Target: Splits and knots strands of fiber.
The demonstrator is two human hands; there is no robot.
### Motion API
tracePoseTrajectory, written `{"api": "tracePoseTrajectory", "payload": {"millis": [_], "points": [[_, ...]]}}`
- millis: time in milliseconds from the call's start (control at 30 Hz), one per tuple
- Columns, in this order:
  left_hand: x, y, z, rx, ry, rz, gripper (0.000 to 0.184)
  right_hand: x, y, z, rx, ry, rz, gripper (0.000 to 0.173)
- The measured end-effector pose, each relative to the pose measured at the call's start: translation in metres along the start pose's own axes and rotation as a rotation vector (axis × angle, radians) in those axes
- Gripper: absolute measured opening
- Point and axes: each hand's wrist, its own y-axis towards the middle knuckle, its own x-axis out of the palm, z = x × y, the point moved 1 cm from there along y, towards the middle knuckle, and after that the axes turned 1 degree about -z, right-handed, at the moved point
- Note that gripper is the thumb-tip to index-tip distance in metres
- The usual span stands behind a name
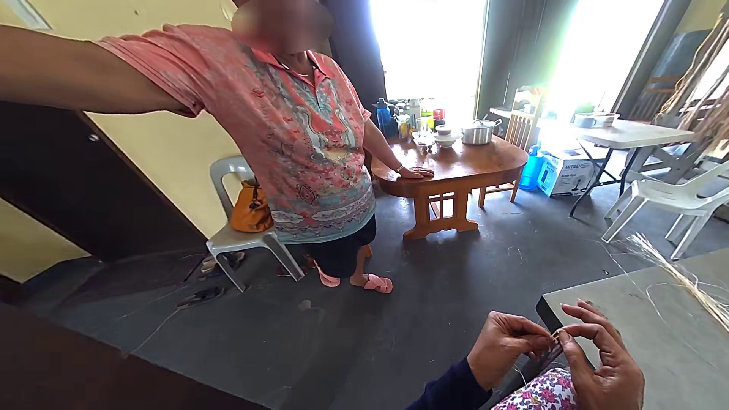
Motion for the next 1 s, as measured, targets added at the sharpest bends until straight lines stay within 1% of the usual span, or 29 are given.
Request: {"api": "tracePoseTrajectory", "payload": {"millis": [100, 267, 333, 433, 567, 767, 867, 1000], "points": [[0.001, -0.001, -0.001, -0.033, 0.005, -0.015, 0.018, -0.001, -0.001, -0.001, -0.006, -0.018, -0.001, 0.014], [0.001, -0.001, 0.0, 0.035, 0.108, -0.031, 0.014, -0.002, -0.003, -0.002, 0.001, -0.013, 0.008, 0.016], [0.002, -0.002, 0.001, -0.013, 0.051, -0.008, 0.016, -0.004, -0.003, -0.001, 0.007, 0.005, 0.022, 0.015], [0.005, -0.003, 0.003, -0.139, -0.103, 0.058, 0.019, -0.004, -0.002, 0.0, 0.01, 0.044, 0.035, 0.014], [0.004, -0.004, 0.007, -0.182, -0.156, 0.036, 0.022, -0.001, 0.002, 0.003, -0.035, 0.109, 0.039, 0.014], [-0.001, 0.0, 0.009, -0.129, -0.117, -0.009, 0.019, 0.001, 0.005, -0.001, 0.003, 0.161, 0.021, 0.011], [-0.003, 0.0, 0.011, -0.065, -0.051, -0.001, 0.019, 0.004, 0.009, -0.002, 0.023, 0.189, 0.001, 0.01], [-0.005, -0.002, 0.012, -0.027, -0.004, -0.002, 0.02, 0.004, 0.012, -0.003, 0.039, 0.22, -0.015, 0.009]]}}
